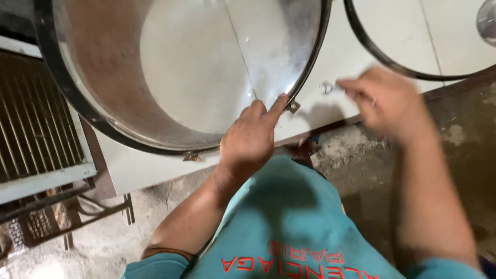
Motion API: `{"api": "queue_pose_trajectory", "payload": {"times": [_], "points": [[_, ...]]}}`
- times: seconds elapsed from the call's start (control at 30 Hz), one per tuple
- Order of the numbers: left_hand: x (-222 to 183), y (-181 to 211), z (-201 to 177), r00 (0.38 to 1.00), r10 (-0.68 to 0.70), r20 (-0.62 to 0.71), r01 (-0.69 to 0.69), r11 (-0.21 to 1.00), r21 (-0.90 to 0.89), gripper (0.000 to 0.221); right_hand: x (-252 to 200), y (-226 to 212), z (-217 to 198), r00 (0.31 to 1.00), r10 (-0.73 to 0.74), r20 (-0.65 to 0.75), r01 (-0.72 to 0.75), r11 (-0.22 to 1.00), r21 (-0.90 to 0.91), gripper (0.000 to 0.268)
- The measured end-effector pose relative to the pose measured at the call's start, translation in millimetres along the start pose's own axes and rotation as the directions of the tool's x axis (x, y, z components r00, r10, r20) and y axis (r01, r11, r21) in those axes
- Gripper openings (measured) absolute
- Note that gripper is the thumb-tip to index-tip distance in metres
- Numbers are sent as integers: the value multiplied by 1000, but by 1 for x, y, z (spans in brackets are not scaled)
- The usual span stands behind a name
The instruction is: Repairing a drum by adjusting the tension rods on the rim using a small wrench
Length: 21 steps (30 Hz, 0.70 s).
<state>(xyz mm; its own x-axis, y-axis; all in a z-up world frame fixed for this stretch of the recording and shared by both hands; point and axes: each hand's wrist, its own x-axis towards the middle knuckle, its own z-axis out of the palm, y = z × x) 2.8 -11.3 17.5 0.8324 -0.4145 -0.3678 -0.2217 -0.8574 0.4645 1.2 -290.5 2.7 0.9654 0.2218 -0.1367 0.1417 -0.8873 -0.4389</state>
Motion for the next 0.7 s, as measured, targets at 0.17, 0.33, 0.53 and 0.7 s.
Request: {"api": "queue_pose_trajectory", "payload": {"times": [0.17, 0.33, 0.53, 0.7], "points": [[-9, -5, -6, 976, 188, -107, -184, 982, 44, 51, -51, -36, 112, 927, 99, -361, 31, 941, 336, 50], [-10, -5, -11, 976, 209, -61, -205, 977, 65, 54, -50, -68, 154, 797, 222, -562, 4, 928, 372, 43], [-2, -14, -8, 975, 222, 20, -222, 975, 1, 56, -55, -91, 159, 755, 212, -620, -132, 976, 174, 49], [-2, -23, 3, 956, 291, -28, -291, 956, -38, 64, -53, -97, 166, 732, 197, -653, -108, 979, 174, 48]]}}
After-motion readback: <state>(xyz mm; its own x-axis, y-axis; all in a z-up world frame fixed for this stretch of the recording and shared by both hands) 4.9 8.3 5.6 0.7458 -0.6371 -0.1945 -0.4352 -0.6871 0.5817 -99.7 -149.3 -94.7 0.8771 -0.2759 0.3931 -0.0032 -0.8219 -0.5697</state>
